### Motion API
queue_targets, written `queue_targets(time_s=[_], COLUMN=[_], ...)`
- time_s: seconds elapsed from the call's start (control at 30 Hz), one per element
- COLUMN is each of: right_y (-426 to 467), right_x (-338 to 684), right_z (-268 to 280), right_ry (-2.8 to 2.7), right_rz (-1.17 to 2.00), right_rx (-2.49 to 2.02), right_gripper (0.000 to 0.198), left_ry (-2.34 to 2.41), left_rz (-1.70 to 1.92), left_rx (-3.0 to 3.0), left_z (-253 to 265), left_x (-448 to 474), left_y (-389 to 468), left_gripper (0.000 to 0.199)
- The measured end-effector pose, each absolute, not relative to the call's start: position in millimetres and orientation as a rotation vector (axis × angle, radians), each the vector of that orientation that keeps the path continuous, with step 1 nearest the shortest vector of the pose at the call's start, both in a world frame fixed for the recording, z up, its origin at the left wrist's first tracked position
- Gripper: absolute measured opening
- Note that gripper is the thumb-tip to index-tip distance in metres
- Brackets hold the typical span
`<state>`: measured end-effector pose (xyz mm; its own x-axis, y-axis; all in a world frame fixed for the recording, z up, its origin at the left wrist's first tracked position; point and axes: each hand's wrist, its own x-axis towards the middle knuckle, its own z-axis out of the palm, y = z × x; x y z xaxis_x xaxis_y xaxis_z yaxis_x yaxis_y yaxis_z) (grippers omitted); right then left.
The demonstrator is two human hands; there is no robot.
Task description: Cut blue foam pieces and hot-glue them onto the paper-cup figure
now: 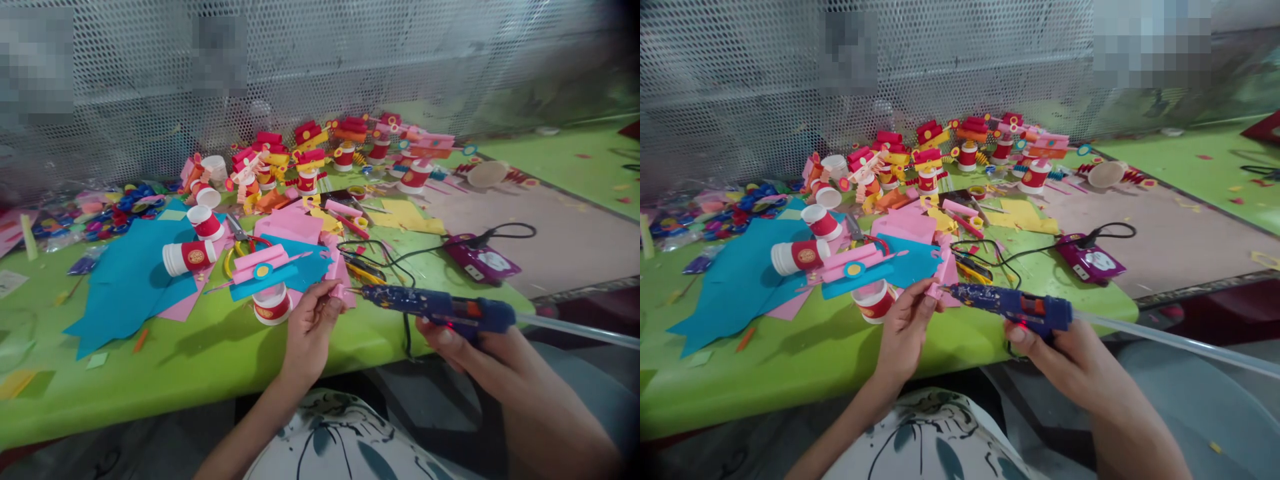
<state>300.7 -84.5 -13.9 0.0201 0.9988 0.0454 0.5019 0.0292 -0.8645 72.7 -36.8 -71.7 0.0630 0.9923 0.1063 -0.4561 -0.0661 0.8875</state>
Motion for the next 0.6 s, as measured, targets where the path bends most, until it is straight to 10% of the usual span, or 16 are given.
queue_targets(time_s=[0.6], right_y=[-83], right_x=[282], right_z=[16], right_ry=[-1.146], right_rz=[0.572], right_rx=[-1.448], right_gripper=[0.035], left_ry=[0.762], left_rz=[1.398], left_rx=[0.882], left_z=[-69], left_x=[74], left_y=[-38], left_gripper=[0.028])
